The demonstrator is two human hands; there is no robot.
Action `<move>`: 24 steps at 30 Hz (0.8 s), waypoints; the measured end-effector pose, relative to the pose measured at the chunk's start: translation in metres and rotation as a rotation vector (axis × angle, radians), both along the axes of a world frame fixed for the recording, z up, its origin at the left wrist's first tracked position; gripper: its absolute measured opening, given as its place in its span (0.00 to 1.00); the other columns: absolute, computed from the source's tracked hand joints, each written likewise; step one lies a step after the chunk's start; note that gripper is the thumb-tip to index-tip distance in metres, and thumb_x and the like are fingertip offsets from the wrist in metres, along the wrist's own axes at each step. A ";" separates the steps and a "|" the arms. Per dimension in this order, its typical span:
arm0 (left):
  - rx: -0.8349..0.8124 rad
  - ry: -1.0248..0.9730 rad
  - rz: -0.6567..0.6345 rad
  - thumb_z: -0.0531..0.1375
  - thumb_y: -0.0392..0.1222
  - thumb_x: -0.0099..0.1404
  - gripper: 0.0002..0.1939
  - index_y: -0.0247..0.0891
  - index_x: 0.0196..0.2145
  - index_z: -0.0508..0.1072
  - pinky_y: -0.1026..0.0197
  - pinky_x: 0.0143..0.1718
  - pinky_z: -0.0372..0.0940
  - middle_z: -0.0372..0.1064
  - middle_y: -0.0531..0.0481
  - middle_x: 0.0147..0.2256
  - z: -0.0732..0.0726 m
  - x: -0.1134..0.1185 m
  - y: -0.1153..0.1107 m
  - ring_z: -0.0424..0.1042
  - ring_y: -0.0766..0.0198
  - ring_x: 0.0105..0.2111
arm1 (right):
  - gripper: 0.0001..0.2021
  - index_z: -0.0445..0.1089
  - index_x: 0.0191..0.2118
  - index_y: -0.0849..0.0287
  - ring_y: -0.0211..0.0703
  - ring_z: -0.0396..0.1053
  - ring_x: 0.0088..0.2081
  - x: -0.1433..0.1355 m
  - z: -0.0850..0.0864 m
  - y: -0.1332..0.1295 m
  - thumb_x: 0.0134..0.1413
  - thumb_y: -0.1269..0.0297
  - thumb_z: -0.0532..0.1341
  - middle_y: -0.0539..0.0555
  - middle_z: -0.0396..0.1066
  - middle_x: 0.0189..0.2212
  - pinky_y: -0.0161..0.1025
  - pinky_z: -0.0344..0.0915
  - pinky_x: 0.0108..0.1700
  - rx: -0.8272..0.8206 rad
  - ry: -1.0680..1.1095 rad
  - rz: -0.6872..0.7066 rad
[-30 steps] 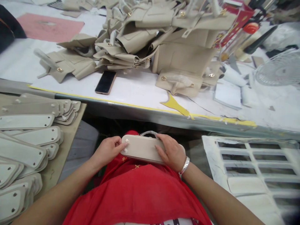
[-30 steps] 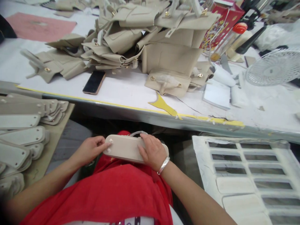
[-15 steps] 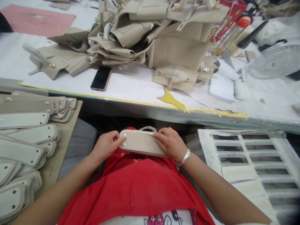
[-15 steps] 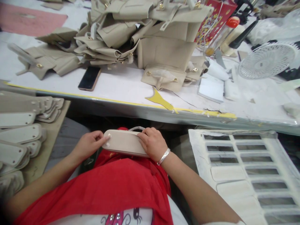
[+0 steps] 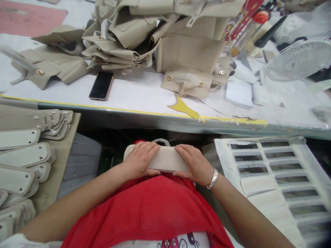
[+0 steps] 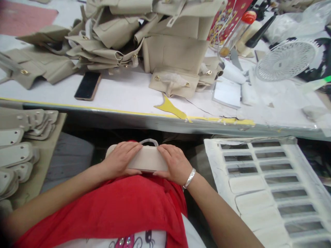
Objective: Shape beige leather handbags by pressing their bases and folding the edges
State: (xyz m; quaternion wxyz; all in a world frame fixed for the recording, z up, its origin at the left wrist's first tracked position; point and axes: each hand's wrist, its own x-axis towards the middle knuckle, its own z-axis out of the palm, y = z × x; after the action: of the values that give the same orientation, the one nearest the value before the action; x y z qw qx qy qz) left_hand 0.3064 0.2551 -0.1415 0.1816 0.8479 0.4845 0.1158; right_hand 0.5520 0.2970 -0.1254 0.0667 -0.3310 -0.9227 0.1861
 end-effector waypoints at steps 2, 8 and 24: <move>0.002 0.008 -0.011 0.58 0.62 0.52 0.40 0.32 0.55 0.58 0.48 0.50 0.52 0.60 0.36 0.52 0.000 -0.001 0.001 0.59 0.48 0.49 | 0.39 0.55 0.57 0.65 0.54 0.56 0.53 0.006 -0.003 -0.001 0.45 0.43 0.60 0.65 0.59 0.52 0.51 0.55 0.54 -0.007 0.015 -0.007; 0.017 0.050 -0.041 0.56 0.61 0.55 0.39 0.32 0.56 0.57 0.49 0.50 0.51 0.60 0.35 0.51 -0.001 -0.001 -0.001 0.59 0.48 0.49 | 0.38 0.53 0.59 0.63 0.55 0.55 0.54 0.007 -0.010 -0.008 0.46 0.45 0.59 0.64 0.58 0.53 0.53 0.53 0.55 0.001 0.057 -0.031; 0.125 0.228 -0.064 0.51 0.63 0.59 0.36 0.42 0.60 0.54 0.46 0.48 0.49 0.54 0.35 0.53 0.001 0.011 -0.009 0.56 0.45 0.48 | 0.36 0.54 0.59 0.64 0.58 0.51 0.55 0.001 -0.013 -0.023 0.49 0.45 0.56 0.65 0.55 0.55 0.54 0.50 0.55 0.147 -0.046 -0.067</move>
State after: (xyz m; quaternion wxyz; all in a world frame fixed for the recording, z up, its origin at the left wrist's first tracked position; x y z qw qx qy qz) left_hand 0.3179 0.2459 -0.1408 0.0758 0.8803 0.4663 0.0428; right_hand 0.5528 0.2745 -0.1386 0.0760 -0.3599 -0.9236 0.1080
